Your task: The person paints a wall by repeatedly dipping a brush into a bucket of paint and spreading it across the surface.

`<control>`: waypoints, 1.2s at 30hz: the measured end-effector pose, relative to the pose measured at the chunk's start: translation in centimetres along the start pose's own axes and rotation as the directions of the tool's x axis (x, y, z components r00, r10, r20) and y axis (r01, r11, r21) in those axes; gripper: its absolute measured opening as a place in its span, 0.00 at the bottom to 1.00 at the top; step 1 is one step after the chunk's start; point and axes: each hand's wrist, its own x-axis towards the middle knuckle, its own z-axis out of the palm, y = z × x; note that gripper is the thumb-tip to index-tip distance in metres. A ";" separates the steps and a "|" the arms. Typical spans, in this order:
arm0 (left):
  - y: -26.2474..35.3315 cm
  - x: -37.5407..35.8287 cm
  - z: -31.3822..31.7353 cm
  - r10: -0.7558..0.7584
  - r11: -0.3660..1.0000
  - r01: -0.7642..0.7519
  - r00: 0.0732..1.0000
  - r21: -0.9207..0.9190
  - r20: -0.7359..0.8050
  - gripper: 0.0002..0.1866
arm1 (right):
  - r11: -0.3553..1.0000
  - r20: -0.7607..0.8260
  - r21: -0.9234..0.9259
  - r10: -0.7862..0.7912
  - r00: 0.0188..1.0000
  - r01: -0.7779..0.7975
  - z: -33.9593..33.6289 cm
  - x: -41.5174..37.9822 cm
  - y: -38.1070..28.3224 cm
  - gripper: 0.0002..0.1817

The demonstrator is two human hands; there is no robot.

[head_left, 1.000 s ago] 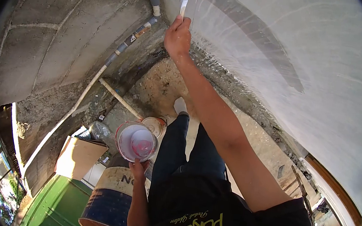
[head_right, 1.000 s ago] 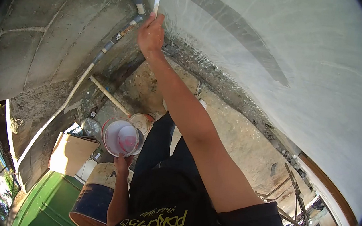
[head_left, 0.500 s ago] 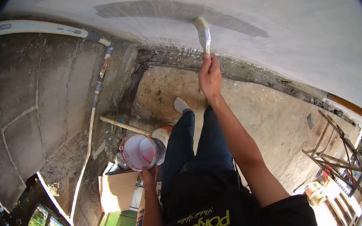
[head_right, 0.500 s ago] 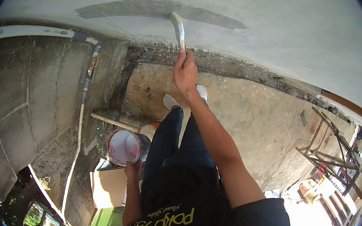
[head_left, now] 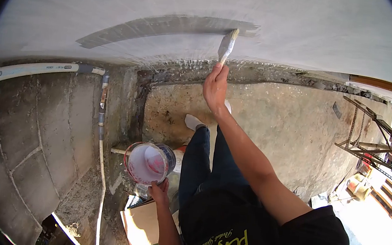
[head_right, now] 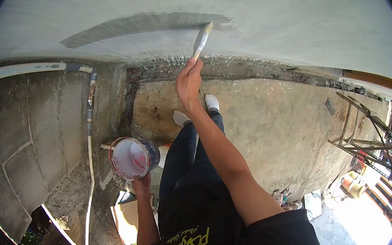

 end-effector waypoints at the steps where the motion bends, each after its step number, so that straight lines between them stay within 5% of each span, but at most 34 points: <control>1: -0.5 -0.2 -0.2 0.008 1.000 -0.008 1.000 -0.005 0.001 0.24 | 1.000 0.030 -0.015 0.007 1.000 -0.007 1.8 -0.7 -0.7 0.21; 8: -4.7 -3.7 -2.2 -0.044 0.999 0.044 0.998 -0.003 -0.036 0.27 | 0.997 0.329 0.051 0.034 0.944 -0.054 11.1 -6.4 -5.4 0.15; 14: -7.9 -4.0 -4.5 -0.081 0.995 0.074 0.992 -0.069 -0.094 0.25 | 0.981 0.469 -0.120 -0.077 0.880 0.150 11.0 -6.8 -5.6 0.17; 19: -8.4 -3.0 -5.5 -0.085 0.993 0.078 0.993 -0.089 -0.080 0.25 | 0.966 0.430 -0.201 -0.062 0.901 0.163 3.3 -2.3 -7.1 0.21; 23: -7.1 -1.4 -6.0 -0.128 0.984 0.121 0.990 -0.130 -0.054 0.26 | 0.983 0.271 -0.051 -0.155 0.950 0.174 -4.5 0.5 -4.2 0.21; 28: -3.7 -0.2 -4.1 -0.074 0.996 0.072 0.997 -0.060 -0.037 0.28 | 0.991 0.003 0.114 0.067 0.998 -0.067 -12.7 1.7 -3.2 0.22; 30: -2.5 -0.1 -3.0 -0.030 0.997 0.028 0.999 -0.070 -0.020 0.28 | 0.984 -0.116 0.158 0.103 0.988 -0.084 -14.0 2.4 -3.7 0.23; 36: -0.6 -0.6 -0.4 0.014 0.996 -0.016 1.000 -0.087 -0.021 0.24 | 0.958 -0.015 0.278 0.071 0.997 -0.064 -6.4 -0.2 -7.4 0.26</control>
